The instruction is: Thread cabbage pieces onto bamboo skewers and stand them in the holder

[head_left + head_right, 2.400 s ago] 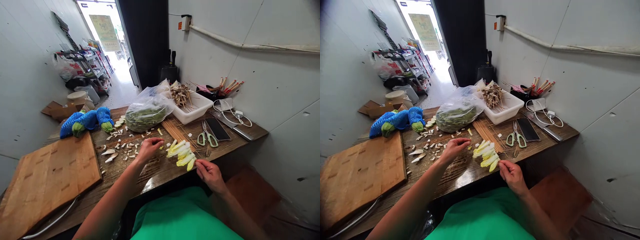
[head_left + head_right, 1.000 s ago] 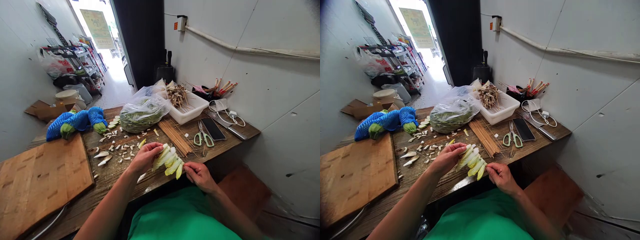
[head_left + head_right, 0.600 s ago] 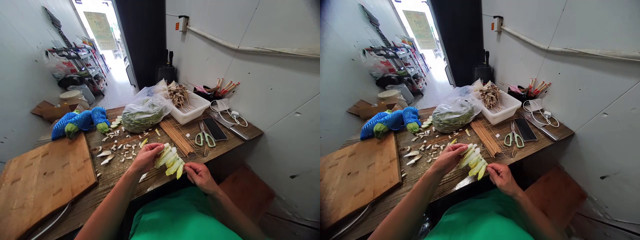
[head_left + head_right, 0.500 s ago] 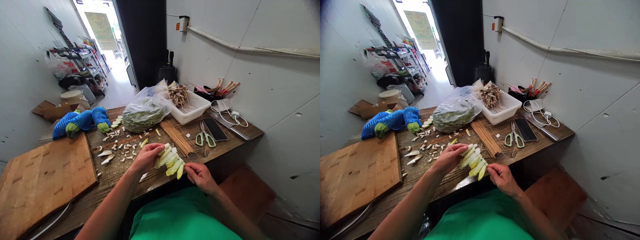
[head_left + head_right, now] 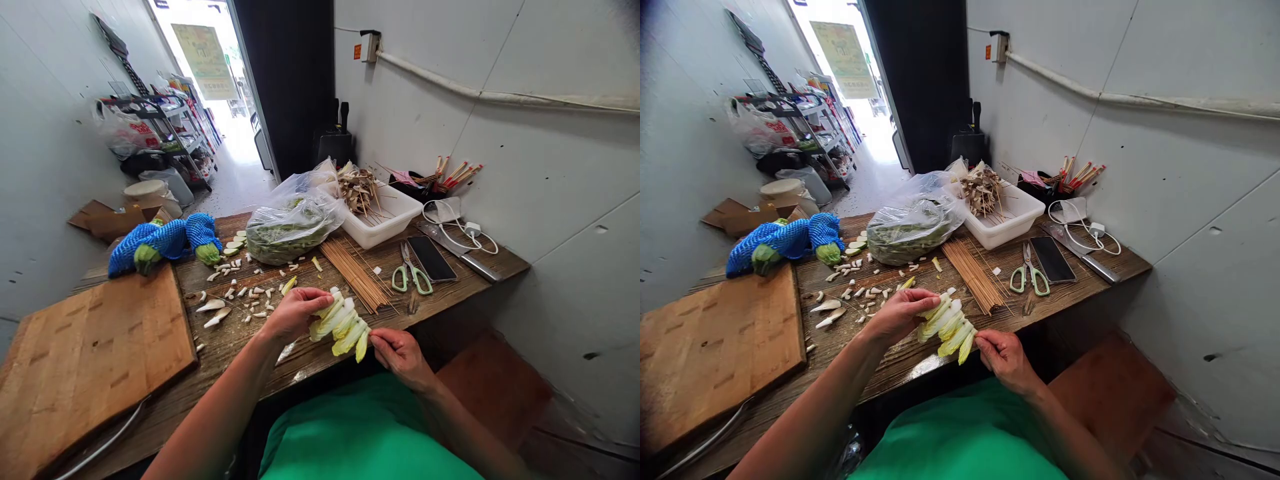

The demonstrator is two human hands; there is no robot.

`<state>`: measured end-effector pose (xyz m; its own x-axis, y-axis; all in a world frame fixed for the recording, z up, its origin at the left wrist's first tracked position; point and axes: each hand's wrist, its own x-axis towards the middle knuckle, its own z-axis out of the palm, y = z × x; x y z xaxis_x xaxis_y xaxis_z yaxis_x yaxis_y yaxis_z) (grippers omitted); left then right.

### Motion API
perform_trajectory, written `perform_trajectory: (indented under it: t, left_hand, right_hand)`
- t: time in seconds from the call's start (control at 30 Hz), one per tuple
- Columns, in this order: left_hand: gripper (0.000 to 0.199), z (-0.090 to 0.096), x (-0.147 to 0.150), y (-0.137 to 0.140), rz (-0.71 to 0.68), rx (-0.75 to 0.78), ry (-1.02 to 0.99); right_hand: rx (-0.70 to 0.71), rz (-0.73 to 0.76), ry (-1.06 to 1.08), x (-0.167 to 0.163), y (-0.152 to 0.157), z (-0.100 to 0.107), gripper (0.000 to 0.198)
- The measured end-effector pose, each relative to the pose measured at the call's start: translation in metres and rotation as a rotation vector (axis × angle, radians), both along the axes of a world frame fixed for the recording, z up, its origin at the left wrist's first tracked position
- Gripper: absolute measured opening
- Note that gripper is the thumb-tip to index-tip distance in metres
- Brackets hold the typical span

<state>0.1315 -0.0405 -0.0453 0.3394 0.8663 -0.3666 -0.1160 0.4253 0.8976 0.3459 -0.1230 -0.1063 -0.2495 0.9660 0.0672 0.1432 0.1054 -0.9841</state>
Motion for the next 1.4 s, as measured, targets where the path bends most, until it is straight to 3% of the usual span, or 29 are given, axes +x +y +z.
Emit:
perform_trajectory:
  t: [0.37,0.5,0.57,0.63,0.7,0.73,0.83,0.9,1.0,1.2,1.4]
  left_hand:
    - [0.032,-0.002,0.002,0.002,-0.031,-0.026,-0.01]
    - [0.041,-0.006,-0.002,0.013,-0.012,0.034,-0.013]
    - [0.052,-0.008,-0.006,0.018,0.1,0.163,-0.011]
    - [0.058,-0.01,-0.01,0.019,0.326,0.334,0.04]
    - [0.052,-0.01,-0.011,0.014,0.522,0.444,0.115]
    - [0.049,-0.011,-0.01,0.009,0.55,0.452,0.12]
    - [0.047,-0.011,-0.004,-0.012,0.426,0.302,-0.053]
    - [0.045,-0.014,0.001,-0.023,0.391,0.177,-0.203]
    - [0.04,-0.021,0.0,-0.029,0.506,0.093,-0.284]
    - [0.026,-0.032,-0.016,-0.024,0.626,0.023,-0.26]
    - [0.026,-0.041,-0.017,-0.018,0.674,0.074,-0.135]
  right_hand:
    - [0.046,-0.056,-0.038,-0.004,0.004,-0.004,0.034]
    - [0.051,-0.09,-0.038,-0.01,0.012,-0.004,0.034]
    - [0.084,-0.132,-0.061,-0.014,0.017,-0.002,0.034]
    - [0.177,-0.223,-0.128,-0.019,0.022,0.0,0.032]
    - [0.336,-0.328,-0.224,-0.026,0.025,0.002,0.028]
    - [0.428,-0.361,-0.282,-0.031,0.026,0.002,0.027]
    - [0.653,-0.319,-0.488,-0.05,0.028,0.0,0.027]
    - [0.712,-0.239,-0.615,-0.064,0.028,-0.002,0.031]
    - [0.678,-0.175,-0.676,-0.08,0.026,-0.007,0.033]
    - [0.562,-0.113,-0.566,-0.084,0.024,-0.01,0.023]
    - [0.545,-0.039,-0.653,-0.086,0.025,-0.009,0.026]
